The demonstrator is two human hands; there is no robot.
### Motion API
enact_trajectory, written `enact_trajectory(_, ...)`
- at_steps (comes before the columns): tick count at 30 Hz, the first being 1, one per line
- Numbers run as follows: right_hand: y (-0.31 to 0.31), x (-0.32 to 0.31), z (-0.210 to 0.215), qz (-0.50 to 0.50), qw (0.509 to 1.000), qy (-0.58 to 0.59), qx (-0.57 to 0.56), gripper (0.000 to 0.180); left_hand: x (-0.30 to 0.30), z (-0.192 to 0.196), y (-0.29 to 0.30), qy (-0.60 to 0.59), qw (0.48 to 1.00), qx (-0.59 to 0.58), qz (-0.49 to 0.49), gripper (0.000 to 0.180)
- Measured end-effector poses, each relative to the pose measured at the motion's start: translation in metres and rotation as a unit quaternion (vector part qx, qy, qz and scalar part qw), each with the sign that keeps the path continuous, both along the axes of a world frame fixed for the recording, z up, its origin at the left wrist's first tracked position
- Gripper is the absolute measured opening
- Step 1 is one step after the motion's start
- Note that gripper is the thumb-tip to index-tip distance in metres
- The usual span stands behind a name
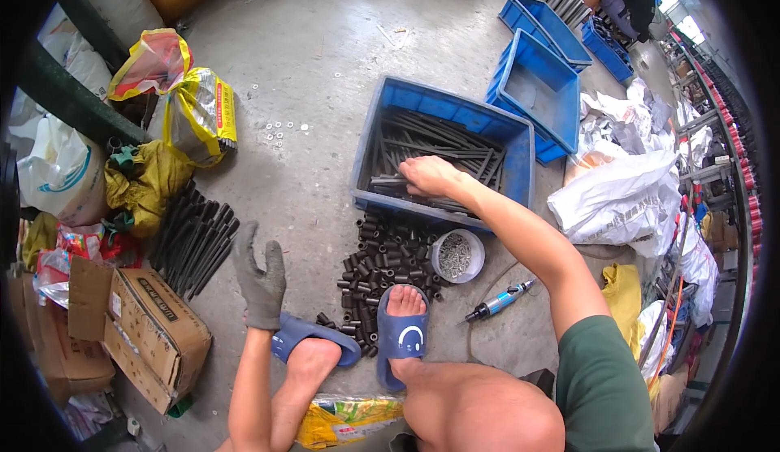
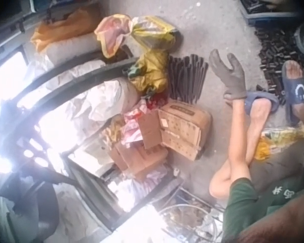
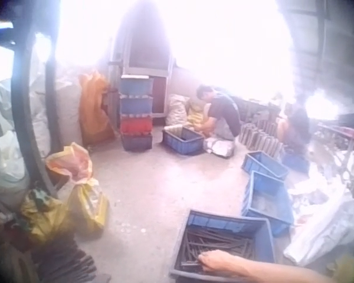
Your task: The person assembles metal rods and washers into a central component by hand and secures them using a pneumatic tool.
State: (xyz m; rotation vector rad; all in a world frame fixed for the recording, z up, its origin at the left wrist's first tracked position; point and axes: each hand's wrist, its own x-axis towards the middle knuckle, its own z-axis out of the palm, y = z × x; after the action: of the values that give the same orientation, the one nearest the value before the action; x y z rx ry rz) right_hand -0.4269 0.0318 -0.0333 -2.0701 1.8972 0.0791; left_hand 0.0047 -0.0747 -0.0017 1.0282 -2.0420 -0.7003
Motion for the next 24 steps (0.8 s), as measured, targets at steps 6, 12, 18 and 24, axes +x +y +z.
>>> enact_trajectory(6, -0.008, 0.083, 0.123, -0.006, 0.951, -0.096, -0.293, 0.030, -0.025, 0.066, 0.023, 0.035, 0.973, 0.145, -0.178, 0.056)
enact_trajectory(12, -0.015, 0.184, 0.219, 0.084, 0.908, -0.310, -0.269, 0.042, -0.060, 0.099, 0.040, 0.140, 0.939, 0.204, -0.239, 0.064)
enact_trajectory(18, 0.004, 0.238, 0.091, -0.118, 0.911, -0.313, -0.240, 0.029, 0.014, 0.057, 0.034, 0.238, 0.907, 0.343, -0.056, 0.030)
enact_trajectory(24, 0.056, 0.307, -0.019, 0.055, 0.968, -0.243, -0.012, 0.029, 0.052, -0.021, 0.036, 0.211, 0.896, 0.387, 0.058, 0.023)
